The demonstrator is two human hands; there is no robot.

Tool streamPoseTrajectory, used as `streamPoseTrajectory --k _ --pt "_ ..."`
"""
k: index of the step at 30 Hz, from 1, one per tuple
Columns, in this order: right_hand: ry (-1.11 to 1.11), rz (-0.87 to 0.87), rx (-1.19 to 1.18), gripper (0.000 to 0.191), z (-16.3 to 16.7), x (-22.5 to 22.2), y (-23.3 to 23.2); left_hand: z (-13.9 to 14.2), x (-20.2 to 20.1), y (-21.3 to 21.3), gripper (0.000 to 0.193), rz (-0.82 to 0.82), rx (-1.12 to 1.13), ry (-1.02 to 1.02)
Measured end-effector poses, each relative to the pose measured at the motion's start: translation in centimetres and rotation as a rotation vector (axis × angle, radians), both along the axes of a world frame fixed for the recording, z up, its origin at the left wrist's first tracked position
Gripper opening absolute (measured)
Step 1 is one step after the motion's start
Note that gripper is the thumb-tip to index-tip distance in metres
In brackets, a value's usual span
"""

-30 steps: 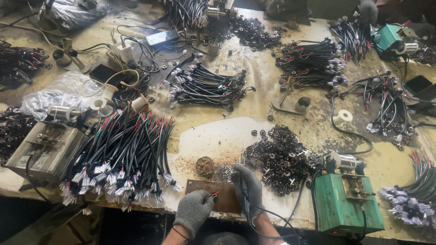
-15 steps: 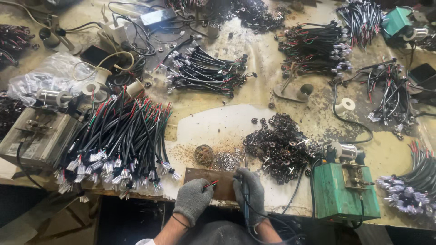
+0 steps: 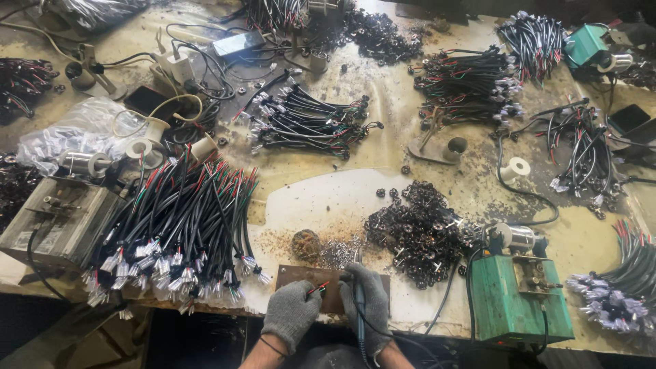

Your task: The person uses a soldering iron to attach small black components to the ends of multi-colored wires. They repeatedly pick up a wire, apply heat and solder to the connection point, and place the finished unit on the table. The process is repeated for several wires throughout the clip.

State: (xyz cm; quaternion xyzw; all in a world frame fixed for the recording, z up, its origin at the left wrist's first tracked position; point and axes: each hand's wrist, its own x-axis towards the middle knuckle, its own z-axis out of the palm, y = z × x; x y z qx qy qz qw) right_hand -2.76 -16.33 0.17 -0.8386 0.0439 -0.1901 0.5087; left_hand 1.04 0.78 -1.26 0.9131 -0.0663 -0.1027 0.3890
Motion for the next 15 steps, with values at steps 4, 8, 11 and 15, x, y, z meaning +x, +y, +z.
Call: streamPoseTrajectory --k 4,8,11,15 --pt "0.097 0.022 0.168 0.038 -0.2 -0.1 -0.1 0.2 0.3 -0.1 0.024 0.010 -0.002 0.016" --pt "0.152 0.063 0.187 0.034 0.2 -0.5 0.4 0.5 0.5 -0.1 0.027 0.012 -0.002 0.091" --pt "0.144 0.075 0.161 0.030 0.6 -0.7 0.9 0.7 0.3 -0.2 0.027 0.028 -0.011 0.134" --pt "0.135 0.116 0.226 0.035 1.0 -0.8 1.2 1.0 -0.5 -0.4 0.029 0.003 -0.067 0.154"
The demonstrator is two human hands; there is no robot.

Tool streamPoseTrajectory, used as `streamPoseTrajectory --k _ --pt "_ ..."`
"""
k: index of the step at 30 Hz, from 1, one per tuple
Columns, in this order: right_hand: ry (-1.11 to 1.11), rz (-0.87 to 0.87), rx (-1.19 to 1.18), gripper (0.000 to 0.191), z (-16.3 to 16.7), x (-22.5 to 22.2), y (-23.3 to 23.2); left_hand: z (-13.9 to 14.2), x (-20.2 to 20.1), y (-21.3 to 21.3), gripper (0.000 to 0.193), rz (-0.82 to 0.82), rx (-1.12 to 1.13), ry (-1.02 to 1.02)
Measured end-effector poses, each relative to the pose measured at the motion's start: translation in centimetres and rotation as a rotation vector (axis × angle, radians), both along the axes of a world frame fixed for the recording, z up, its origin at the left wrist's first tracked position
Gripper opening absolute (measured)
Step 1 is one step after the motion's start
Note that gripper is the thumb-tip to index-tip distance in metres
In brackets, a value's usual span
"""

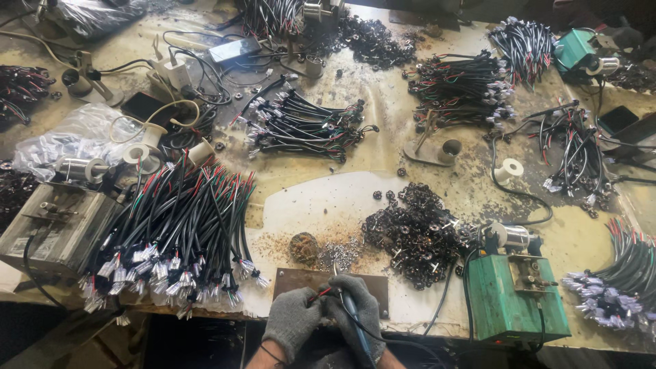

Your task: The person uses a soldering iron to attach small black components to the ends of multi-colored wires. They repeatedly pick up a wire, apply heat and solder to the connection point, and place the finished unit on the table. The process is repeated for several wires throughout the clip.

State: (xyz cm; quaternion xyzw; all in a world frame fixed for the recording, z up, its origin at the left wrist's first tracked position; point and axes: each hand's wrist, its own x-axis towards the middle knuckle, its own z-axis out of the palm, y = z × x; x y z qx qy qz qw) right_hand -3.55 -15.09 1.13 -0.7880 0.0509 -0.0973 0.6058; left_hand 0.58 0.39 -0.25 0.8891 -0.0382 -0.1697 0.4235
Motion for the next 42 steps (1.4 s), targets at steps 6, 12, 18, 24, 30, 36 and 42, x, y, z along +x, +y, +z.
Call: streamPoseTrajectory --k 6,12,18,24,30,36,42 --pt "0.025 0.043 0.103 0.031 0.1 -0.4 0.1 1.2 -0.8 0.3 0.028 -0.057 -0.036 -0.022" --pt "-0.101 0.053 -0.017 0.025 1.2 -0.8 0.3 3.3 -1.2 0.6 0.037 -0.121 -0.080 0.050" --pt "-0.258 0.101 -0.011 0.028 3.0 -0.9 0.7 5.6 -1.4 0.8 0.033 -0.136 -0.081 -0.028" --pt "-0.349 0.073 0.224 0.025 4.5 -0.3 0.7 9.7 -2.4 1.0 0.022 -0.027 -0.246 -0.268" --pt "-0.455 0.029 0.047 0.023 6.0 0.0 0.9 11.7 -2.7 1.0 0.023 0.034 -0.436 -0.630" --pt "-0.520 0.022 0.078 0.027 6.7 0.3 1.4 11.3 -2.7 0.9 0.024 0.117 -0.469 -0.728" --pt "-0.383 0.006 0.256 0.029 8.0 0.4 1.4 11.6 -2.6 1.5 0.010 0.198 -0.469 -0.566"
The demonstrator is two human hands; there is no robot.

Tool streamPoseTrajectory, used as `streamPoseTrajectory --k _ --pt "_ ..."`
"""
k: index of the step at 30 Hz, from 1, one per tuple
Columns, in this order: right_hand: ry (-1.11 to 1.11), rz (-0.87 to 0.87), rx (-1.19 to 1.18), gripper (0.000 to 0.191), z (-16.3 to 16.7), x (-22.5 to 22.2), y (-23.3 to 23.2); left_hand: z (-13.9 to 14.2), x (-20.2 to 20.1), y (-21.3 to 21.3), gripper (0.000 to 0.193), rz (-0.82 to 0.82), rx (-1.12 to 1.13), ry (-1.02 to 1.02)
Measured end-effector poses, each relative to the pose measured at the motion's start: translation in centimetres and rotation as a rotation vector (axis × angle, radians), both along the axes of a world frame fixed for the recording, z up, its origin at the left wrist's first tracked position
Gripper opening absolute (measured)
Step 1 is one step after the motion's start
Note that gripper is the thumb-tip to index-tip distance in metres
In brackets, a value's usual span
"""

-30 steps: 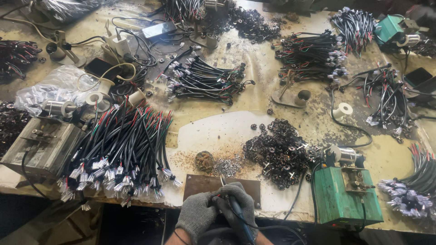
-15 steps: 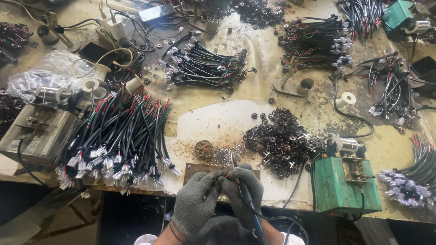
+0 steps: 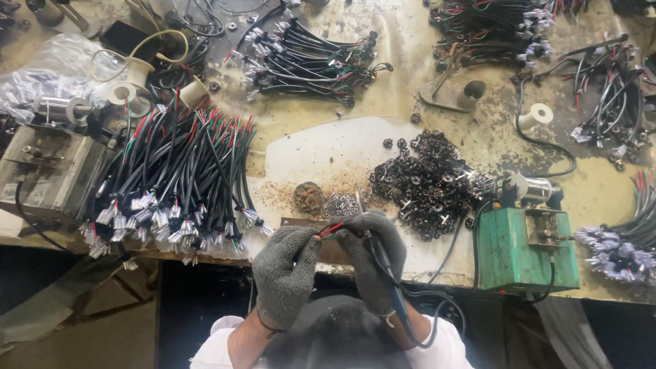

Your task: The person uses a soldering iron to attach small black components to the ends of multi-colored wires. They repeatedly pick up a wire, apply heat and solder to the connection point, and place the finished unit on the table. The process is repeated for several wires throughout the clip.

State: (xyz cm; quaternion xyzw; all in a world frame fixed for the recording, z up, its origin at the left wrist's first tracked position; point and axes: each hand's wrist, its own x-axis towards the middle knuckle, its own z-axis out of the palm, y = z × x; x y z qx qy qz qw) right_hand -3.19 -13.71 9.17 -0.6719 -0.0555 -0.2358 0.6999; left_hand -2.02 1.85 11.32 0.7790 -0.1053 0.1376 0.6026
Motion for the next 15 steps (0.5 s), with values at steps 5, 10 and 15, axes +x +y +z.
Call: streamPoseTrajectory --k 5,10,15 --pt "0.012 -0.053 -0.161 0.030 1.0 -0.6 -0.4 0.1 -0.1 0.1 0.011 -0.010 0.020 0.013" --pt "0.241 -0.095 -0.216 0.021 1.2 -0.9 -0.4 -0.2 -0.5 0.1 0.014 -0.040 0.011 -0.099" --pt "0.087 -0.023 -0.006 0.023 0.5 -1.0 0.5 -0.4 -1.0 0.0 0.013 -0.005 -0.059 0.050"
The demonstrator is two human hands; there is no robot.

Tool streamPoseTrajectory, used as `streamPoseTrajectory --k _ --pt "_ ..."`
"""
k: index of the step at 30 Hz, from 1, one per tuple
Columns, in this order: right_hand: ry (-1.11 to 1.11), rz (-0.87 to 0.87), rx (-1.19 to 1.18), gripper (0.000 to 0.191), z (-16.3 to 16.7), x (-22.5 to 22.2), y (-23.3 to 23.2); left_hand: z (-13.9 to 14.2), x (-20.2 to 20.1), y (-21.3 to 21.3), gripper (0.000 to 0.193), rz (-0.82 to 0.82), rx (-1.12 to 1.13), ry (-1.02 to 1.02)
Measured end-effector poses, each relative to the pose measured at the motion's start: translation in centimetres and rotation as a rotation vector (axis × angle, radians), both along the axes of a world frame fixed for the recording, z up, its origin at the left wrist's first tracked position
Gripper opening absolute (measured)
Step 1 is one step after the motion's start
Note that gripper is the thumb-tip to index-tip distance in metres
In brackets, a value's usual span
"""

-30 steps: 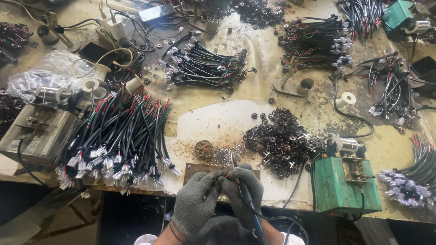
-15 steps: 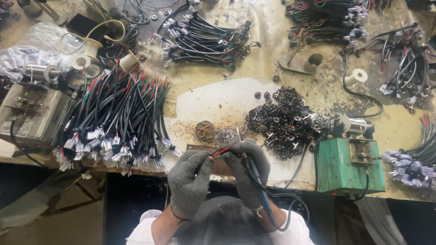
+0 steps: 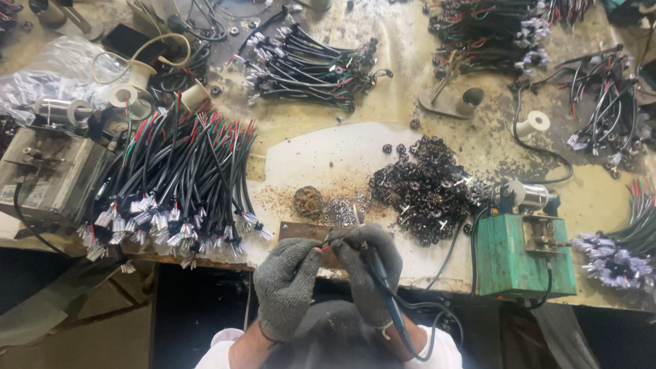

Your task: The person uses a soldering iron to attach small black components to the ends of multi-colored wires. They repeatedly pick up a wire, apply heat and solder to the connection point, and place the finished unit on the table. The process is repeated for several wires throughout the clip.

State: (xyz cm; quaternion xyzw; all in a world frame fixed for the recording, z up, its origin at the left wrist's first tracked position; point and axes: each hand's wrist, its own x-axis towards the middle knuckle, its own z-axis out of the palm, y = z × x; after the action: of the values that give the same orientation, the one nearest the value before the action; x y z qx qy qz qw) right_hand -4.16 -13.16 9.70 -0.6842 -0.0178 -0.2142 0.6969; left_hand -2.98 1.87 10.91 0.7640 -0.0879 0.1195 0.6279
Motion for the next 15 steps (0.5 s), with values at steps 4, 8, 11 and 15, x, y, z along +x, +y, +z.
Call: streamPoseTrajectory --k 4,8,11,15 --pt "-0.010 0.000 -0.064 0.024 -0.9 -0.2 0.2 -0.4 -0.3 0.0 0.012 0.000 -0.009 0.069" --pt "0.025 0.034 0.002 0.022 -1.8 -0.5 0.3 -0.8 -0.2 -0.2 0.011 0.008 -0.061 0.060" --pt "0.062 0.030 0.026 0.021 -2.1 -0.7 0.5 -1.1 -0.4 -0.3 0.010 -0.001 -0.081 0.091" --pt "0.254 0.014 0.228 0.026 -2.3 -0.3 1.0 -2.2 -0.2 0.1 0.014 -0.069 -0.151 0.203"
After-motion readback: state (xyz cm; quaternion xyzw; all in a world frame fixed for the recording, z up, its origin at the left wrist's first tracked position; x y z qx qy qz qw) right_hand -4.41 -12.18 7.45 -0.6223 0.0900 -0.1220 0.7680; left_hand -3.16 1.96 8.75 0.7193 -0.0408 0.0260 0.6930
